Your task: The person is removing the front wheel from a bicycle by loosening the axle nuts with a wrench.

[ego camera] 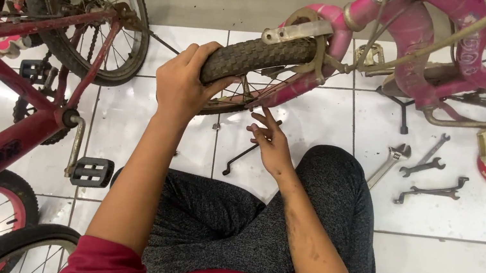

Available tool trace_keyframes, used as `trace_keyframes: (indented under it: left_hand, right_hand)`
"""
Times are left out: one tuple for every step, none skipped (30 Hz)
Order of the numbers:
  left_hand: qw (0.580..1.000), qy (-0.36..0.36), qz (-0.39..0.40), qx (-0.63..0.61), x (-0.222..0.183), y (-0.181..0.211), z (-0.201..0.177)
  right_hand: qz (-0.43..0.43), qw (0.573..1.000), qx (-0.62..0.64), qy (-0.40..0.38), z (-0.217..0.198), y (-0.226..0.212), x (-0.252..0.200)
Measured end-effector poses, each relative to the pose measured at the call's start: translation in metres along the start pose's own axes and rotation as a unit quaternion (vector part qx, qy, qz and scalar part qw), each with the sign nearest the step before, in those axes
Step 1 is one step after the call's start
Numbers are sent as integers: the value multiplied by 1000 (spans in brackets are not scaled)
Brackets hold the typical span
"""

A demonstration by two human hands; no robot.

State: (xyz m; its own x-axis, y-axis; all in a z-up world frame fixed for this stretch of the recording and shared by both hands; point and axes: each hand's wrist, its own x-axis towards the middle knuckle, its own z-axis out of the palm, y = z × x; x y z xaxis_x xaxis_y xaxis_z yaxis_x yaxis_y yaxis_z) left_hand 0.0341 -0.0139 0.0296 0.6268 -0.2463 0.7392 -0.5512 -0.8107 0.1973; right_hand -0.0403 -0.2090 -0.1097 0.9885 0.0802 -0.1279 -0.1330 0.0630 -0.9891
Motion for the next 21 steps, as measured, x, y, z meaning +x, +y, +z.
trace_keyframes:
  left_hand:
    - [1000, 0, 1, 0, 1, -1, 0]
    - [1000, -2, 5, -7, 2, -1, -1]
    - [1000, -4, 8, -13, 3, -2, -2]
    - [1000, -3, 9, -11, 5, -2, -1]
    - [1000, 0, 12, -11, 6, -2, -1]
    - [1000, 3, 15, -11, 6, -2, -1]
    - [1000, 2, 16, -11, 6, -3, 0]
    - [1000, 7, 15, -8, 5, -4, 1]
    - [1000, 12, 15, -7, 5, -5, 3]
    - [1000, 11, 16, -7, 6, -4, 3]
    - [1000, 10, 15, -10, 5, -4, 2]
    - [1000, 9, 13, -12, 5, -4, 2]
    - [1000, 8, 13, -12, 5, -4, 2]
    - [1000, 12, 14, -10, 5, -4, 3]
    - [1000, 16, 13, -6, 4, -4, 2]
    - [1000, 14, 13, -6, 4, -4, 3]
    - [1000, 18, 14, -5, 3, -4, 3]
    - [1000, 22, 16, -4, 3, -4, 4]
    - [1000, 20, 14, -4, 1, -4, 4]
    - [1000, 20, 16, -2, 0, -4, 4]
    - [1000, 24, 20, -1, 2, -5, 6]
  right_hand:
    - [-1, 1000, 1, 0, 0, 5, 2]
    - [2, 1000, 22, 1, 0, 10, 4]
    - [5, 999, 44, 0, 0, 16, 7]
    - [3, 999, 44, -2, 0, 16, 9]
    - [0, 998, 62, -9, 1, 16, 9]
    - [-3, 997, 81, -16, 1, 17, 9]
    - [-3, 997, 81, -16, 2, 18, 9]
    - [-1, 996, 84, -16, 2, 19, 9]
    - [0, 996, 86, -14, 2, 20, 10]
    - [0, 996, 86, -13, 2, 16, 8]
    - [-1, 997, 82, -7, 3, 12, 6]
    - [-2, 997, 78, 0, 3, 7, 5]
    - [-1, 997, 79, 0, 3, 6, 5]
    - [-7, 996, 85, 25, 3, 6, 5]
    - [-12, 995, 91, 49, 4, 5, 5]
    - [-10, 995, 92, 49, 5, -2, 3]
    - [-23, 996, 72, 50, 5, -10, 1]
    - [-37, 997, 52, 50, 6, -18, -1]
    - [-34, 997, 53, 50, 9, -19, -2]
    - [-35, 997, 32, 60, 11, -20, -3]
    - [-39, 997, 11, 71, 13, -22, 0]
